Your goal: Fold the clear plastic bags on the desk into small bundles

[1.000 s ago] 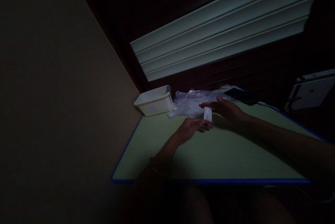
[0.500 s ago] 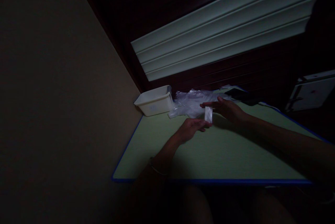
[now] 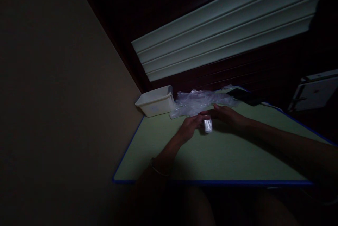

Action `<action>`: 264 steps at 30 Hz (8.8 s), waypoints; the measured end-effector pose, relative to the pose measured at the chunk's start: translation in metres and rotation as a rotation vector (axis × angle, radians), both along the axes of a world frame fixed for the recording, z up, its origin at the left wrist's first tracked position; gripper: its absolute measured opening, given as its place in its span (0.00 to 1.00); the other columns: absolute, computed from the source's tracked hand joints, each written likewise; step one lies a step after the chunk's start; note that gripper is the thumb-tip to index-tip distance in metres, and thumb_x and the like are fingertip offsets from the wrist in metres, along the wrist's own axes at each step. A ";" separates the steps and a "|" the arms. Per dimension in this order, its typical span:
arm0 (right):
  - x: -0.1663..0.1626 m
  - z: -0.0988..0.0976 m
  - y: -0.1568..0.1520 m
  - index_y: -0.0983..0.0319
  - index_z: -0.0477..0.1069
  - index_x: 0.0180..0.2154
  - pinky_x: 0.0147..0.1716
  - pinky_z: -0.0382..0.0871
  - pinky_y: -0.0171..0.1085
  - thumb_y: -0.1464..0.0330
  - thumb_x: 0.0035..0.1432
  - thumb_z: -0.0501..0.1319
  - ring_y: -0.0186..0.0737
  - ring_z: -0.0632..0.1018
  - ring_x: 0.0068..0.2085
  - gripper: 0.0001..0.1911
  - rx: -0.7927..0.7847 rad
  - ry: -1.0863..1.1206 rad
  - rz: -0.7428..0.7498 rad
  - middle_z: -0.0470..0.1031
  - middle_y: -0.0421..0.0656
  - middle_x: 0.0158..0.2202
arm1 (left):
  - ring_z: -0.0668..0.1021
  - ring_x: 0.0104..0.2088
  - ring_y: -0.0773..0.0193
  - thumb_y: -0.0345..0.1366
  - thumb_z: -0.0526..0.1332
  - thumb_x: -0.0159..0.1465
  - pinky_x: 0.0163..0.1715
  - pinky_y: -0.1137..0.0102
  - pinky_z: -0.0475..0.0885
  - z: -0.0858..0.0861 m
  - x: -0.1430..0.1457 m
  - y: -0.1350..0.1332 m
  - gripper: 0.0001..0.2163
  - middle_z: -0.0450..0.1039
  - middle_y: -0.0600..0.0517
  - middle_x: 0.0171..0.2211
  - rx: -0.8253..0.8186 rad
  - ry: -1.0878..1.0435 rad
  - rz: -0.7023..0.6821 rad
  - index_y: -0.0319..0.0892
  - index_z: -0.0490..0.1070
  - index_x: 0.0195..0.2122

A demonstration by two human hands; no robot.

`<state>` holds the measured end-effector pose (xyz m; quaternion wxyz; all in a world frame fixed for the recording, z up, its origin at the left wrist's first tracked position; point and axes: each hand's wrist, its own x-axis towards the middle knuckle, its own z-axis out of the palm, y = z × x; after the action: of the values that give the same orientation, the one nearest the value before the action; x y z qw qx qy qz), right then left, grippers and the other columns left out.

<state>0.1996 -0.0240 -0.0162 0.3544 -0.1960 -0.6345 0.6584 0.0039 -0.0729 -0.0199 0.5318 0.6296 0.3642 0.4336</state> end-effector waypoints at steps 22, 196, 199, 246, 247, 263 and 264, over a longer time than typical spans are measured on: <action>0.007 -0.002 0.013 0.59 0.81 0.42 0.60 0.53 0.59 0.43 0.58 0.53 0.61 0.71 0.57 0.31 0.024 0.071 -0.096 0.77 0.50 0.51 | 0.78 0.43 0.54 0.58 0.56 0.61 0.43 0.63 0.69 -0.007 0.001 0.003 0.29 0.76 0.38 0.45 -0.004 0.045 -0.056 0.35 0.76 0.45; 0.006 0.010 0.006 0.61 0.77 0.44 0.57 0.58 0.59 0.43 0.60 0.48 0.61 0.70 0.57 0.33 -0.162 0.032 -0.082 0.72 0.52 0.56 | 0.76 0.50 0.50 0.58 0.51 0.64 0.46 0.60 0.67 0.000 0.003 -0.005 0.29 0.68 0.36 0.58 -0.058 0.003 -0.250 0.37 0.73 0.50; 0.007 0.012 0.007 0.60 0.79 0.41 0.60 0.54 0.58 0.44 0.59 0.50 0.60 0.68 0.59 0.31 -0.139 0.054 -0.118 0.73 0.51 0.56 | 0.76 0.51 0.49 0.58 0.50 0.64 0.47 0.59 0.67 0.000 0.003 -0.005 0.30 0.68 0.35 0.57 -0.058 0.011 -0.259 0.37 0.73 0.50; 0.004 0.003 0.003 0.65 0.74 0.50 0.46 0.66 0.55 0.45 0.60 0.50 0.58 0.77 0.45 0.34 -0.188 0.017 0.027 0.79 0.56 0.41 | 0.77 0.48 0.51 0.53 0.56 0.64 0.44 0.63 0.68 -0.002 0.002 -0.003 0.23 0.70 0.38 0.55 -0.052 -0.051 -0.259 0.39 0.72 0.50; 0.004 0.004 0.003 0.65 0.74 0.49 0.48 0.65 0.55 0.45 0.60 0.49 0.60 0.76 0.48 0.34 -0.168 0.016 0.016 0.78 0.56 0.43 | 0.77 0.48 0.51 0.54 0.56 0.64 0.44 0.62 0.68 -0.001 0.002 -0.004 0.23 0.69 0.37 0.56 -0.058 -0.054 -0.265 0.39 0.72 0.50; 0.007 0.015 0.006 0.61 0.78 0.42 0.62 0.49 0.60 0.45 0.60 0.50 0.61 0.64 0.62 0.30 -0.096 0.034 -0.146 0.71 0.52 0.57 | 0.77 0.49 0.52 0.56 0.54 0.63 0.46 0.61 0.66 0.004 0.005 -0.009 0.25 0.68 0.38 0.57 -0.058 0.021 -0.303 0.40 0.70 0.49; 0.007 0.015 0.005 0.61 0.78 0.42 0.62 0.48 0.60 0.45 0.60 0.50 0.61 0.65 0.62 0.30 -0.094 0.032 -0.147 0.71 0.52 0.57 | 0.77 0.49 0.52 0.56 0.54 0.63 0.46 0.62 0.66 0.004 0.005 -0.009 0.25 0.68 0.38 0.57 -0.057 0.018 -0.302 0.40 0.70 0.49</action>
<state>0.2065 -0.0190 -0.0008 0.4024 -0.2478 -0.5808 0.6628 0.0092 -0.0815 -0.0158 0.6053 0.6657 0.2824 0.3326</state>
